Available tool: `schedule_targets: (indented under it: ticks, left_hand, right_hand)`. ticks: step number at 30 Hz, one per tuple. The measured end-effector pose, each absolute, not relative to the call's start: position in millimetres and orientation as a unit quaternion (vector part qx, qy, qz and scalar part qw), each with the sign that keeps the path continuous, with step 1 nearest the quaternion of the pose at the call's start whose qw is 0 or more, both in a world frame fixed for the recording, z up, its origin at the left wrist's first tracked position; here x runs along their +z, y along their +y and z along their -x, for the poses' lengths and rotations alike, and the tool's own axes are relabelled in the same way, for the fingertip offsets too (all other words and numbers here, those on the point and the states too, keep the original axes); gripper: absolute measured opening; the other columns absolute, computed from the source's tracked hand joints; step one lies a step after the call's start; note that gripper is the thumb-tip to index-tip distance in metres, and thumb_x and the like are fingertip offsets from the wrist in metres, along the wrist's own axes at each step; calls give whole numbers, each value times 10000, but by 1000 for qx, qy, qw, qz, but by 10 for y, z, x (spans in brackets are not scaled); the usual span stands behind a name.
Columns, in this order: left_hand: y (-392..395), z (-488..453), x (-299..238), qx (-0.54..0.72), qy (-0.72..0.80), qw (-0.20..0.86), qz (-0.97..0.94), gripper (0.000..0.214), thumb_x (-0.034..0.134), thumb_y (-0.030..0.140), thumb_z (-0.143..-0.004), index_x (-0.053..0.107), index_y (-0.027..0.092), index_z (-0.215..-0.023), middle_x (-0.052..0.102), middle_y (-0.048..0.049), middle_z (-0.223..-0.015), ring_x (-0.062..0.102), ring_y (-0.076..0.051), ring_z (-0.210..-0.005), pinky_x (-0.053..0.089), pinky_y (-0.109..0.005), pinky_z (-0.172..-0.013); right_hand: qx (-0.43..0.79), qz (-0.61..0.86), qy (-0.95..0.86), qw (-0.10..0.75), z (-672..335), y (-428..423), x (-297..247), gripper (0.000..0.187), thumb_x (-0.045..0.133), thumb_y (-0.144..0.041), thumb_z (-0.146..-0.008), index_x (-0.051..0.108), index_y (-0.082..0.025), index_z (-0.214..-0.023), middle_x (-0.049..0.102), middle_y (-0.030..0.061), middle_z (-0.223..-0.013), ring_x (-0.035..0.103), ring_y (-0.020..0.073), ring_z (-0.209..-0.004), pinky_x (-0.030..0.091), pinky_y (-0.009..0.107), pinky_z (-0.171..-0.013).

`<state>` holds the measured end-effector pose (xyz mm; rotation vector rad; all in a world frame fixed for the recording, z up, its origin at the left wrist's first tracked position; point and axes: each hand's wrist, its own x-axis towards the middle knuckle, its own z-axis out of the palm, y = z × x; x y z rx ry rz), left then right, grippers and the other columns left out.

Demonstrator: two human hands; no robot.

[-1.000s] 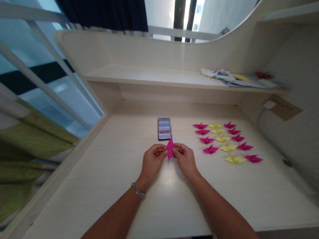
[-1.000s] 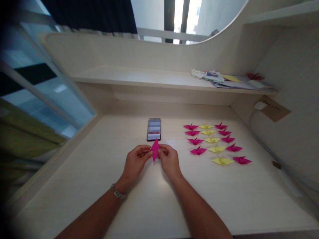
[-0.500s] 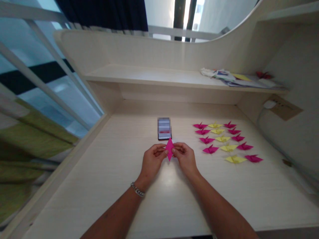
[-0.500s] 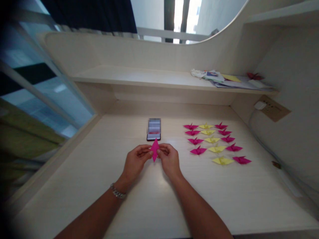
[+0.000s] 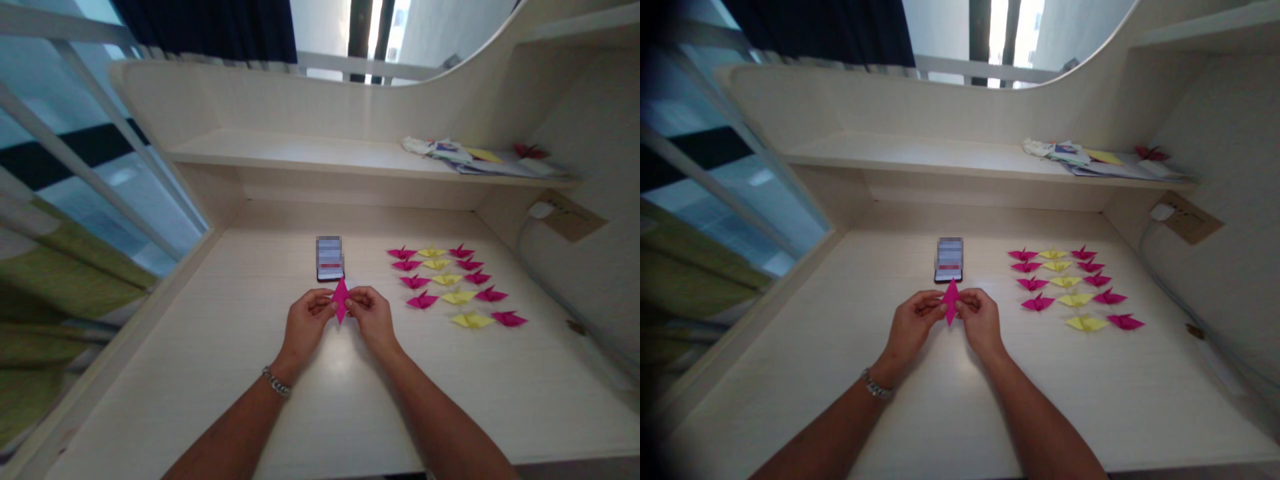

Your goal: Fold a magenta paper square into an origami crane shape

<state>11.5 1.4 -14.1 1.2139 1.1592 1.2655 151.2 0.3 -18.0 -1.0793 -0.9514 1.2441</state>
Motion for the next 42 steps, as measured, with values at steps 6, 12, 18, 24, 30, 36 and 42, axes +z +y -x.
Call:
schedule_targets:
  ticks: [6,12,18,24,30,36,42]
  left_hand:
    - [2,-118,-104,523,475,501,-500,243,700,208,-690,641,151,-919,689,-43,-814,659,-159,-744,546,-275,-696]
    - [-10,-118,-82,534,471,483,-510,166,700,215,-682,641,157,-826,677,-37,-816,647,-156,-736,544,-276,-685]
    - [-19,-105,-77,519,468,469,-540,137,686,214,-703,694,158,-828,702,-58,-844,649,-175,-773,535,-295,-726]
    - [-19,-90,-84,493,476,463,-562,120,678,215,-713,733,175,-812,725,-64,-832,663,-192,-760,534,-325,-746]
    - [-22,-93,-72,484,493,440,-574,132,666,199,-713,743,200,-821,733,-58,-854,669,-204,-785,522,-358,-801]
    - [-26,-83,-66,480,486,448,-577,141,656,160,-691,742,194,-797,730,-62,-867,665,-209,-819,510,-348,-811]
    - [-22,-99,-54,510,478,500,-511,88,680,156,-660,672,150,-747,694,-33,-735,643,-163,-691,521,-279,-677]
  right_hand:
    - [560,436,-415,569,-1555,42,-206,216,743,-225,-582,588,-170,-721,640,-9,-663,589,133,-610,486,260,-599]
    - [586,427,-420,546,-1580,43,-171,223,751,-247,-559,610,-179,-718,643,-5,-673,590,146,-630,489,280,-629]
    - [583,426,-431,541,-1592,38,-149,159,719,-202,-574,660,-174,-718,653,-3,-662,587,141,-625,477,271,-634]
    - [596,416,-423,541,-1611,47,-161,144,707,-168,-566,698,-173,-710,671,-2,-658,592,134,-611,474,265,-638]
    - [619,439,-377,532,-1610,28,-88,130,659,-264,-631,706,-158,-689,683,41,-686,617,169,-646,507,297,-637]
    - [604,478,-385,508,-1610,49,-120,184,744,-269,-558,692,-151,-690,669,25,-644,584,137,-572,478,262,-572]
    - [579,469,-412,525,-1616,72,-185,203,747,-189,-508,649,-163,-684,659,1,-633,589,138,-584,471,260,-590]
